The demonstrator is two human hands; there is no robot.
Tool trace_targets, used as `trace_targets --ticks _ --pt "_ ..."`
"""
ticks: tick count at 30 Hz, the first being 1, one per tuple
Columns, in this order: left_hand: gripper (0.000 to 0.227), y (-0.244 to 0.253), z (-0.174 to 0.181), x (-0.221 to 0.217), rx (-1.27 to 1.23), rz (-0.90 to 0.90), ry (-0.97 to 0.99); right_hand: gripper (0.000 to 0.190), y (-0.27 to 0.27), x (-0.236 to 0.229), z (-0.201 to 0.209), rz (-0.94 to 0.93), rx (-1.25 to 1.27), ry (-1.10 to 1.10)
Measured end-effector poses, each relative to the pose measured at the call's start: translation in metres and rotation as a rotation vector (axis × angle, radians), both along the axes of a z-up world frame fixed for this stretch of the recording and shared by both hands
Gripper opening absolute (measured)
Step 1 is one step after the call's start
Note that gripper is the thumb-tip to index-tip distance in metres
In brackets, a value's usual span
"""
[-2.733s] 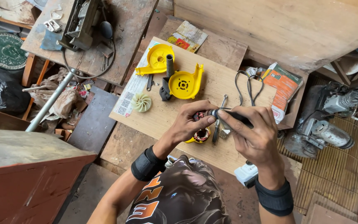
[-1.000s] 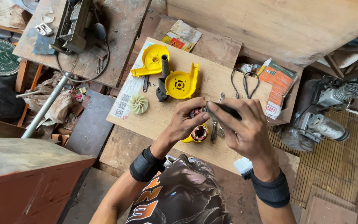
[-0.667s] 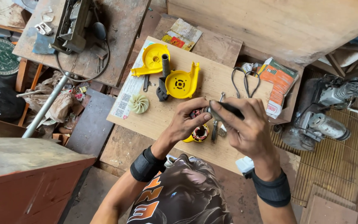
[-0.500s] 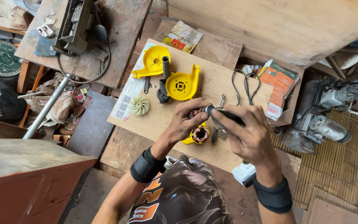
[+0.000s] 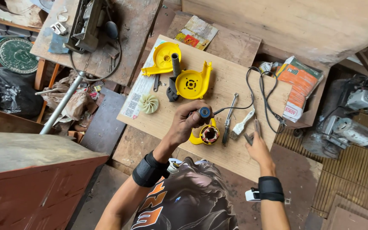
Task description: The person works on a yellow electric blower at a workbench, removing the motor armature from the housing, filing and brushing the armature and housing parts, then fitting the armature back into the blower housing by hand.
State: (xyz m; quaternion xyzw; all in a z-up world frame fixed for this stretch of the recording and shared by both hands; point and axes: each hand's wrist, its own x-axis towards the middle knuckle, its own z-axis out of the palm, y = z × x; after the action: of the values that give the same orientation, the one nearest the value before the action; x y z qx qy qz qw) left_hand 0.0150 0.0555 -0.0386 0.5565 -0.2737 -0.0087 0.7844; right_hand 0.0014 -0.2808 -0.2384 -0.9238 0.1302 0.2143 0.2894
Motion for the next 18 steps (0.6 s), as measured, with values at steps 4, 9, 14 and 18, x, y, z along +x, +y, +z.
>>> trace_targets --ticks 4,9,14,18 --pt "0.052 -0.001 -0.013 -0.002 0.022 0.031 0.063 0.054 -0.011 0.004 -0.073 0.098 -0.075 -0.061" --pt "0.048 -0.009 -0.015 -0.004 -0.033 0.18 0.079 0.056 -0.004 0.004 -0.08 0.058 -0.001 -0.142" --pt "0.051 -0.012 -0.013 -0.003 -0.054 0.255 0.303 0.059 0.012 0.024 -0.069 0.035 -0.105 -0.268" --pt "0.045 -0.016 -0.007 -0.007 -0.154 0.231 0.471 0.057 0.026 0.05 -0.059 -0.01 -0.191 -0.28"
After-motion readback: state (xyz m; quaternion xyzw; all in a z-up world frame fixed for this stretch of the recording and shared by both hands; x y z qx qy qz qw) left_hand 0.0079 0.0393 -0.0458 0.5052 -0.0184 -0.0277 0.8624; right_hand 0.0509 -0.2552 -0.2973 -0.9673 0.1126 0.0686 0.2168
